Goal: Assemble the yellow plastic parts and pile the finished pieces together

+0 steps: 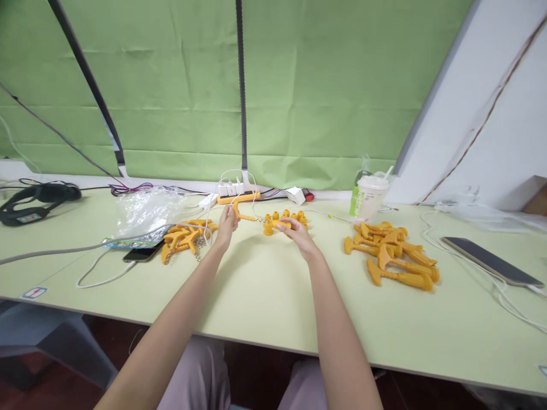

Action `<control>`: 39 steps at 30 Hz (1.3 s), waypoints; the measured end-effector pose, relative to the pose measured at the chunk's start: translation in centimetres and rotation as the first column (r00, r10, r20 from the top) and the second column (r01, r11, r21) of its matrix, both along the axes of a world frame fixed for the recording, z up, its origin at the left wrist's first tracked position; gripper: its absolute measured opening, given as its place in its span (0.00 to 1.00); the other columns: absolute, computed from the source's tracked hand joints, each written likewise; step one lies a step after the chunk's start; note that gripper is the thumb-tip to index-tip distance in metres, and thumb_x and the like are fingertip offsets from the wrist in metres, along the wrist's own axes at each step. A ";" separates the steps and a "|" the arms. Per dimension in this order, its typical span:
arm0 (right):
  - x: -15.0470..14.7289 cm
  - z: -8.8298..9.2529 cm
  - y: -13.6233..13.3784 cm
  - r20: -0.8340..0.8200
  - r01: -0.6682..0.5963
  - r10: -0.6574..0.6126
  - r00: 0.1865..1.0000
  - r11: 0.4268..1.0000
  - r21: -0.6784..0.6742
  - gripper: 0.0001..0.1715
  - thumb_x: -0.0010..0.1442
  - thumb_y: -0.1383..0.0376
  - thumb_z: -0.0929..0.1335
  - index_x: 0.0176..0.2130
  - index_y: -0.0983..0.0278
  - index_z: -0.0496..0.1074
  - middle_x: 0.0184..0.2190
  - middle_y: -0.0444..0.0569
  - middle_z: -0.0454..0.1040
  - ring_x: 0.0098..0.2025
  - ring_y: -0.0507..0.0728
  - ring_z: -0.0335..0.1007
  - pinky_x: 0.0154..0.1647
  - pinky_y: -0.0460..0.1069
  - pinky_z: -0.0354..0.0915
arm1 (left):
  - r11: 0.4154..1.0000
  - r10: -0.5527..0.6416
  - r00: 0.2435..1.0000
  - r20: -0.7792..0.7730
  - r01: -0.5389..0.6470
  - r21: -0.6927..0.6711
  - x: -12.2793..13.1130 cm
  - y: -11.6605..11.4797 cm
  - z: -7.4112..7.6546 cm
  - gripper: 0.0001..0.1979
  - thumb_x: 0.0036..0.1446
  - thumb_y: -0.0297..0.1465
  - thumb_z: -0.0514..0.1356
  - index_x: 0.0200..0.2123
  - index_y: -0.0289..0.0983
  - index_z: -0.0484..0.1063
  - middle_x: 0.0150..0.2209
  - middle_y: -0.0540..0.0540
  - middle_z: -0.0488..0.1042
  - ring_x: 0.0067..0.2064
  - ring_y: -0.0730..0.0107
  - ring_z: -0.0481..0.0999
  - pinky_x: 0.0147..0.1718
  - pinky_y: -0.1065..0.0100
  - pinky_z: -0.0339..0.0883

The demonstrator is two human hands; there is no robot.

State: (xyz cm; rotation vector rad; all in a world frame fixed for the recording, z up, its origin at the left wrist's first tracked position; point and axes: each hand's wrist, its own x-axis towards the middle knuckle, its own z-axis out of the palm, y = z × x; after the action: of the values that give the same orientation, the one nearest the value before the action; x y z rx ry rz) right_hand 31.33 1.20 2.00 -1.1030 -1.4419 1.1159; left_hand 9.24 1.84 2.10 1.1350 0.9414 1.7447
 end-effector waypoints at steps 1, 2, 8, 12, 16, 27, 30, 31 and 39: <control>0.0 0.0 0.1 0.005 0.019 -0.019 1.000 1.000 0.010 0.24 0.41 0.50 0.75 0.38 0.57 0.73 0.41 0.46 0.73 0.43 0.57 0.68 0.43 0.52 0.63 | 1.000 -0.007 1.000 -0.001 0.007 0.005 0.0 0.0 0.0 0.18 0.57 0.46 0.55 0.28 0.39 0.55 0.23 0.55 0.52 0.21 0.81 0.52 0.18 0.76 0.44; 0.0 -0.1 0.2 0.013 0.033 -0.033 0.999 0.999 0.019 0.25 0.41 0.49 0.74 0.38 0.57 0.73 0.40 0.46 0.73 0.42 0.57 0.68 0.43 0.52 0.63 | 1.000 -0.011 1.000 0.000 0.011 0.009 0.1 0.0 0.0 0.18 0.57 0.46 0.55 0.28 0.39 0.55 0.23 0.55 0.52 0.21 0.80 0.52 0.18 0.75 0.43; -1.0 -0.1 0.1 0.075 0.034 -0.038 0.996 0.998 0.049 0.25 0.43 0.48 0.73 0.39 0.58 0.73 0.40 0.46 0.74 0.40 0.56 0.68 0.40 0.51 0.62 | 0.995 -0.092 0.995 -0.031 0.093 0.038 0.7 0.0 -0.3 0.18 0.56 0.47 0.56 0.29 0.39 0.57 0.24 0.54 0.53 0.21 0.80 0.54 0.19 0.75 0.42; -2.1 -0.6 0.1 0.115 -0.017 0.006 0.993 0.995 0.093 0.25 0.45 0.48 0.73 0.39 0.59 0.74 0.38 0.46 0.75 0.38 0.56 0.68 0.41 0.51 0.61 | 0.985 -0.166 0.983 -0.079 0.169 0.043 1.2 -0.1 -0.8 0.19 0.56 0.48 0.57 0.29 0.38 0.58 0.23 0.55 0.53 0.21 0.80 0.52 0.19 0.75 0.42; -2.6 -0.9 0.2 0.134 -0.001 -0.011 0.991 0.996 0.089 0.25 0.45 0.48 0.72 0.40 0.60 0.74 0.36 0.46 0.75 0.36 0.56 0.70 0.40 0.51 0.61 | 0.982 -0.181 0.977 -0.110 0.185 0.025 1.5 0.0 -1.0 0.20 0.55 0.49 0.56 0.30 0.38 0.58 0.23 0.55 0.53 0.21 0.81 0.51 0.18 0.76 0.41; -4.3 -2.7 0.7 0.013 0.019 -0.020 1.000 0.997 0.080 0.25 0.51 0.42 0.65 0.38 0.57 0.65 0.27 0.42 0.70 0.25 0.52 0.65 0.31 0.50 0.61 | 0.978 -0.209 0.975 -0.072 0.208 -0.026 1.4 -0.2 -0.6 0.19 0.56 0.48 0.56 0.29 0.38 0.58 0.21 0.56 0.51 0.19 0.81 0.48 0.17 0.76 0.39; -4.3 -2.9 0.9 -0.051 -0.036 0.035 0.998 0.999 -0.025 0.21 0.54 0.46 0.64 0.41 0.55 0.61 0.23 0.40 0.66 0.23 0.52 0.62 0.28 0.49 0.59 | 0.980 -0.200 0.978 -0.067 0.199 -0.015 1.3 -0.2 -0.6 0.19 0.56 0.48 0.56 0.30 0.38 0.59 0.21 0.56 0.51 0.20 0.81 0.49 0.17 0.76 0.39; -4.1 -2.9 0.9 -0.061 -0.078 0.074 0.995 0.996 -0.051 0.20 0.54 0.49 0.65 0.42 0.55 0.61 0.24 0.40 0.66 0.24 0.52 0.63 0.28 0.49 0.58 | 0.981 -0.194 0.979 -0.062 0.193 -0.010 1.3 -0.2 -0.6 0.19 0.56 0.48 0.56 0.30 0.38 0.59 0.21 0.56 0.52 0.20 0.82 0.49 0.17 0.76 0.39; -2.4 -2.2 0.0 -0.106 -0.265 0.260 0.960 0.963 -0.040 0.21 0.47 0.54 0.71 0.37 0.58 0.62 0.29 0.42 0.71 0.31 0.54 0.70 0.32 0.49 0.62 | 0.963 -0.270 0.956 -0.115 0.271 -0.014 1.1 -0.4 -0.7 0.20 0.54 0.50 0.57 0.32 0.38 0.60 0.21 0.56 0.53 0.19 0.82 0.50 0.17 0.77 0.40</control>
State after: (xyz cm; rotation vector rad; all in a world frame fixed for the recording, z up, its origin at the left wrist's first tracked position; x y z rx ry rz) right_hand 28.97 1.22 -0.24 -0.8954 -1.5172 1.3839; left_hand 10.32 1.45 1.43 1.3125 0.8100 1.4713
